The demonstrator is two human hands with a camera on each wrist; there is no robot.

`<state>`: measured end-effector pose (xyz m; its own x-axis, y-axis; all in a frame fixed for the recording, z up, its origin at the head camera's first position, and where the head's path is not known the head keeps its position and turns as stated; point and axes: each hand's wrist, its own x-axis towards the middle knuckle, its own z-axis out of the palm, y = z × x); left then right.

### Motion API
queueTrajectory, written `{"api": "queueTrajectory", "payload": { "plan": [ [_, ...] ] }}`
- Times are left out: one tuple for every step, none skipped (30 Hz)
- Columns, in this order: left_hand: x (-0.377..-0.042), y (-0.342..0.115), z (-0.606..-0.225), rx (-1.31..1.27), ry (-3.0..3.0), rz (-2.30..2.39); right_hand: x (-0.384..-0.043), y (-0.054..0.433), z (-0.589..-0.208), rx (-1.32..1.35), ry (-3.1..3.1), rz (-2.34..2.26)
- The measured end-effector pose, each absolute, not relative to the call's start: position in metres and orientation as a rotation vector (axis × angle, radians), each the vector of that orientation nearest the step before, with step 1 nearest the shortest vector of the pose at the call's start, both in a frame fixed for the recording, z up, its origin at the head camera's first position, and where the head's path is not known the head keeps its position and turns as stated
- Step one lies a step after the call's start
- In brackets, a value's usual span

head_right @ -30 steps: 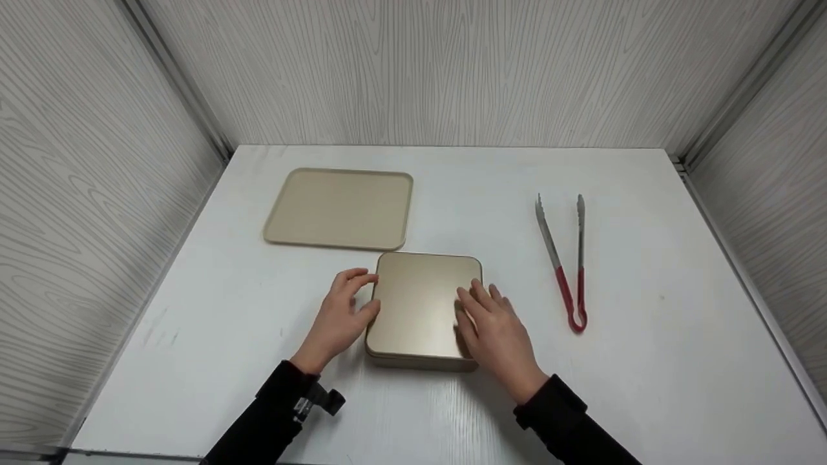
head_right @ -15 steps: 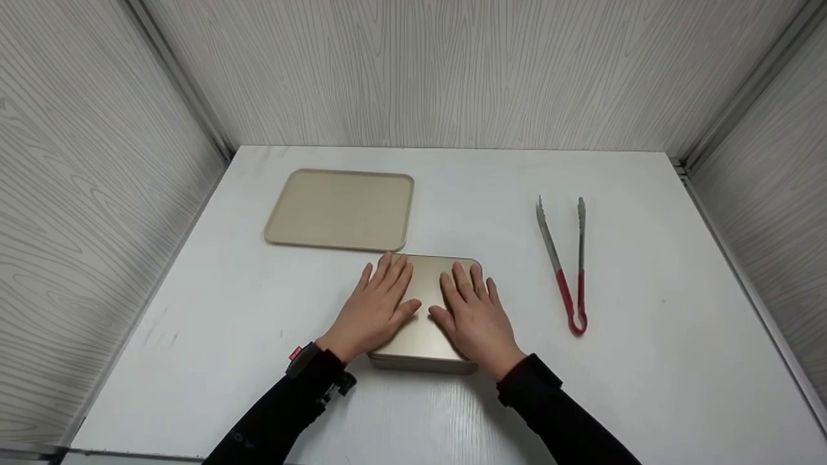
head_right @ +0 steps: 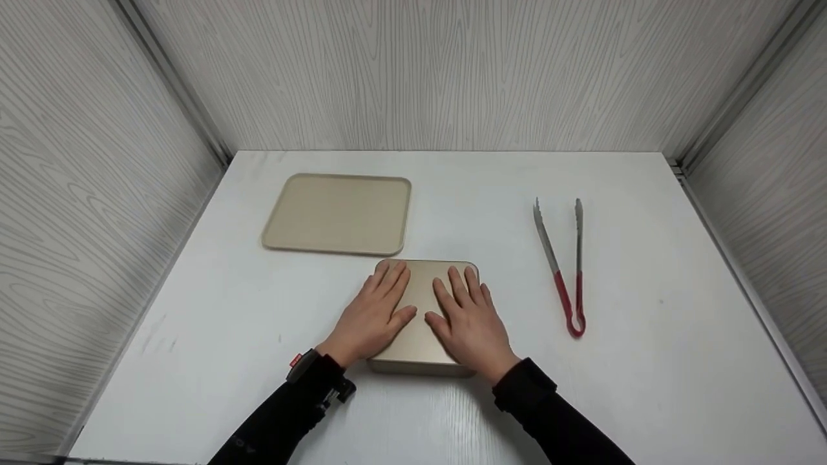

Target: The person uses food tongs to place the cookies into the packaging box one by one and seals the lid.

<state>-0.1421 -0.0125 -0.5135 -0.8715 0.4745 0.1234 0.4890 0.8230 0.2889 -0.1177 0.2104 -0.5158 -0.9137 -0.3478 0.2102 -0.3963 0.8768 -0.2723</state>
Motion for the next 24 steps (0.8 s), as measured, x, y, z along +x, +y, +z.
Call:
{"api": "queueTrajectory", "payload": {
  "plan": [
    [-0.142, -0.013, -0.513, -0.780, -2.956, -0.488, -0.118, 0.210, -0.516, 0.580, -2.891, 0.468],
    [-0.142, -0.013, -0.513, -0.780, -2.958, -0.493, -0.118, 0.210, -0.516, 0.580, -2.890, 0.467],
    [-0.143, -0.014, -0.513, -0.779, -2.961, -0.494, -0.119, 0.210, -0.516, 0.579, -2.889, 0.469],
    [-0.144, -0.014, -0.513, -0.779, -2.961, -0.491, -0.119, 0.210, -0.516, 0.577, -2.889, 0.470],
    [-0.144, -0.014, -0.513, -0.779, -2.960, -0.484, -0.120, 0.210, -0.515, 0.575, -2.889, 0.471],
    [-0.145, -0.014, -0.513, -0.778, -2.962, -0.479, -0.121, 0.211, -0.515, 0.574, -2.891, 0.470],
    [-0.146, -0.014, -0.513, -0.776, -2.965, -0.474, -0.121, 0.211, -0.515, 0.573, -2.894, 0.470],
    [-0.147, -0.014, -0.512, -0.774, -2.968, -0.472, -0.122, 0.211, -0.515, 0.570, -2.899, 0.471],
    [-0.148, -0.014, -0.512, -0.772, -2.971, -0.466, -0.123, 0.211, -0.514, 0.567, -2.903, 0.473],
    [-0.149, -0.014, -0.511, -0.770, -2.976, -0.461, -0.124, 0.212, -0.514, 0.562, -2.907, 0.479],
    [-0.150, -0.015, -0.510, -0.766, -2.980, -0.464, -0.124, 0.212, -0.513, 0.558, -2.911, 0.484],
    [-0.150, -0.015, -0.510, -0.758, -2.984, -0.469, -0.125, 0.212, -0.513, 0.553, -2.914, 0.490],
    [-0.151, -0.015, -0.509, -0.749, -2.986, -0.471, -0.126, 0.213, -0.512, 0.547, -2.917, 0.495],
    [-0.152, -0.016, -0.508, -0.740, -2.990, -0.475, -0.126, 0.213, -0.511, 0.541, -2.917, 0.497],
    [-0.153, -0.017, -0.507, -0.725, -2.997, -0.473, -0.127, 0.214, -0.510, 0.534, -2.917, 0.498],
    [-0.153, -0.019, -0.507, -0.708, -3.002, -0.478, -0.127, 0.215, -0.509, 0.526, -2.917, 0.499],
    [-0.154, -0.021, -0.506, -0.689, -3.008, -0.486, -0.128, 0.217, -0.509, 0.517, -2.917, 0.495],
    [-0.156, -0.023, -0.505, -0.666, -3.017, -0.490, -0.129, 0.218, -0.507, 0.509, -2.916, 0.495],
    [-0.157, -0.025, -0.504, -0.643, -3.024, -0.496, -0.130, 0.220, -0.506, 0.500, -2.917, 0.493],
    [-0.158, -0.028, -0.503, -0.620, -3.028, -0.514, -0.131, 0.223, -0.505, 0.489, -2.919, 0.488],
    [-0.160, -0.031, -0.502, -0.596, -3.030, -0.525, -0.133, 0.225, -0.504, 0.477, -2.920, 0.486],
    [-0.162, -0.034, -0.501, -0.572, -3.028, -0.540, -0.134, 0.228, -0.503, 0.465, -2.923, 0.487],
    [-0.164, -0.037, -0.500, -0.548, -3.028, -0.549, -0.135, 0.231, -0.502, 0.454, -2.927, 0.484],
    [-0.165, -0.040, -0.499, -0.527, -3.023, -0.552, -0.136, 0.234, -0.500, 0.444, -2.933, 0.478]
  ]
}}
